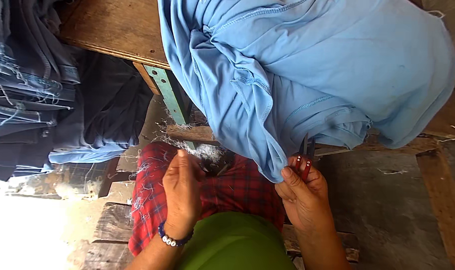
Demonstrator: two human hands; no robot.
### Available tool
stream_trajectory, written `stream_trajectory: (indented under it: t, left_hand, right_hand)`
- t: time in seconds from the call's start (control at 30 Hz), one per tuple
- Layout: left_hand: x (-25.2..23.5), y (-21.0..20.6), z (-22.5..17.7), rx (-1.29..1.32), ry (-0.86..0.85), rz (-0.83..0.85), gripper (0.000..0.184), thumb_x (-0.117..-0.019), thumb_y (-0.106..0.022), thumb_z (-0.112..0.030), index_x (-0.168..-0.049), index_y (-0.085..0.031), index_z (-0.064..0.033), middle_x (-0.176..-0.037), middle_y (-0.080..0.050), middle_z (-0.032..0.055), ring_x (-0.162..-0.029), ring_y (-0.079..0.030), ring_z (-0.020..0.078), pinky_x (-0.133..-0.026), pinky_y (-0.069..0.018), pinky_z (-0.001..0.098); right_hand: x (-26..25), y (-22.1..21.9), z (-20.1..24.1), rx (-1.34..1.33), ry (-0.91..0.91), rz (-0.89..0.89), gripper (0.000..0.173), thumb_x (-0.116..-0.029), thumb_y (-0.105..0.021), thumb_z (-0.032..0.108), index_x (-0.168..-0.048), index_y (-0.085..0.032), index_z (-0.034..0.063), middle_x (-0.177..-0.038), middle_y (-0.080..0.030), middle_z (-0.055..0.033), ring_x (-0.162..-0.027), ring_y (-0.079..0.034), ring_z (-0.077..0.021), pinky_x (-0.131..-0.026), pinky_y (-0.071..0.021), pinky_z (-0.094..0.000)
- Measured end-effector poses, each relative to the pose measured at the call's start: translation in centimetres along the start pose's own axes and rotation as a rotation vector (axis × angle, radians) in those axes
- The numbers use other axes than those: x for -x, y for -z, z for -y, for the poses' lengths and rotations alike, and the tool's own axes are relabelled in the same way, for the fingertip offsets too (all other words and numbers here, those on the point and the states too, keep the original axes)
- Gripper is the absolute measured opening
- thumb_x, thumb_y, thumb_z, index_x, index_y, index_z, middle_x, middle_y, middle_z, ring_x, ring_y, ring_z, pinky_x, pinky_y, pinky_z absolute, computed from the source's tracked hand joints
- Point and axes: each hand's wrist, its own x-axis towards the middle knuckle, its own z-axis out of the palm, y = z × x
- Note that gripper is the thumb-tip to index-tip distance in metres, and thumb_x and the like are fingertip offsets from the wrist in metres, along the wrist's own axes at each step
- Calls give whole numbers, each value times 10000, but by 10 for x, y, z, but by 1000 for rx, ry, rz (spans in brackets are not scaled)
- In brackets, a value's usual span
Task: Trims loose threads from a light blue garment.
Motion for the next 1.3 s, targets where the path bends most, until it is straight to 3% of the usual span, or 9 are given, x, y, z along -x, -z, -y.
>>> stream_trajectory:
  t: [0.13, 0.27, 0.43, 0.6, 0.7, 0.8, 0.9, 1.2, 1.3]
  left_hand:
    - [14, -23, -13, 42, -141, 351, 117, -1024, -619, -194, -1091, -702, -147, -885, -656, -80, -660, -586, -5, -600, -529, 167]
    - [13, -56, -20, 77, -193, 467, 116, -950, -700, -89, -1044, -722, -23, -866, -626, -15, -681, -574, 20, -600, -512, 161]
    - [11, -64, -15, -6, -217, 476, 110, -1014, -587, -80, -938, -665, -65, -767, -596, -24, -598, -535, 21, -542, -468, 162]
    - [7, -44, -6, 197, 75, 340, 255, -1110, -346, -200, -940, -534, -172, -671, -488, -63, -553, -467, 27, -523, -419, 172]
    - [6, -39, 2, 279, 156, 153, 480, -1111, -256, -283, -713, -512, -201, -602, -509, -73, -536, -515, 44, -532, -472, 193]
    - [14, -40, 3, 176, 222, 247, 280, -1052, -508, -327, -823, -575, -180, -676, -588, -64, -593, -572, 33, -584, -516, 198]
    - [13, -52, -6, 126, 284, 329, 104, -917, -730, -91, -947, -635, -64, -713, -645, 3, -575, -583, 49, -553, -503, 190]
    - [18, -29, 8, 279, 367, 285, 310, -1089, -407, -92, -873, -627, -67, -628, -629, -9, -519, -586, 40, -517, -515, 177]
    - [16, -18, 26, 16, 109, 172, 435, -1088, -361, -155, -708, -574, -147, -571, -561, -87, -521, -551, 16, -553, -505, 193]
  right_hand:
    - [0, -4, -5, 37, -4, 17, 90, -982, -593, -2, -966, -665, 50, -646, -528, 73, -485, -389, 50, -453, -334, -105]
    - [3, -4, -6, 207, 64, 19, 80, -986, -604, 15, -979, -667, 63, -745, -584, 72, -529, -412, 51, -480, -357, -108]
    - [5, -3, -6, 264, 105, 34, 79, -985, -610, 28, -974, -667, 82, -786, -595, 82, -559, -433, 54, -502, -374, -111]
    - [4, -5, -5, 16, -1, 49, 106, -989, -578, 11, -960, -645, 86, -635, -488, 102, -495, -383, 50, -471, -336, -112]
    - [4, -4, -5, -136, -61, 35, 101, -987, -583, 11, -957, -647, 82, -619, -493, 87, -478, -384, 43, -458, -335, -120]
    - [4, -3, -6, -144, -89, 36, 100, -989, -581, 13, -958, -643, 85, -612, -486, 87, -480, -391, 40, -461, -338, -122]
    - [6, -3, -8, -150, -83, 42, 96, -981, -598, 13, -956, -653, 88, -617, -504, 85, -481, -402, 38, -461, -346, -123]
    - [4, 10, -1, -505, -122, -131, 88, -993, -630, 112, -925, -684, 99, -579, -545, 48, -431, -455, 2, -416, -374, -142]
    - [4, 10, 0, -574, -144, -127, 98, -991, -637, 120, -923, -696, 83, -565, -542, 44, -429, -466, -7, -422, -385, -150]
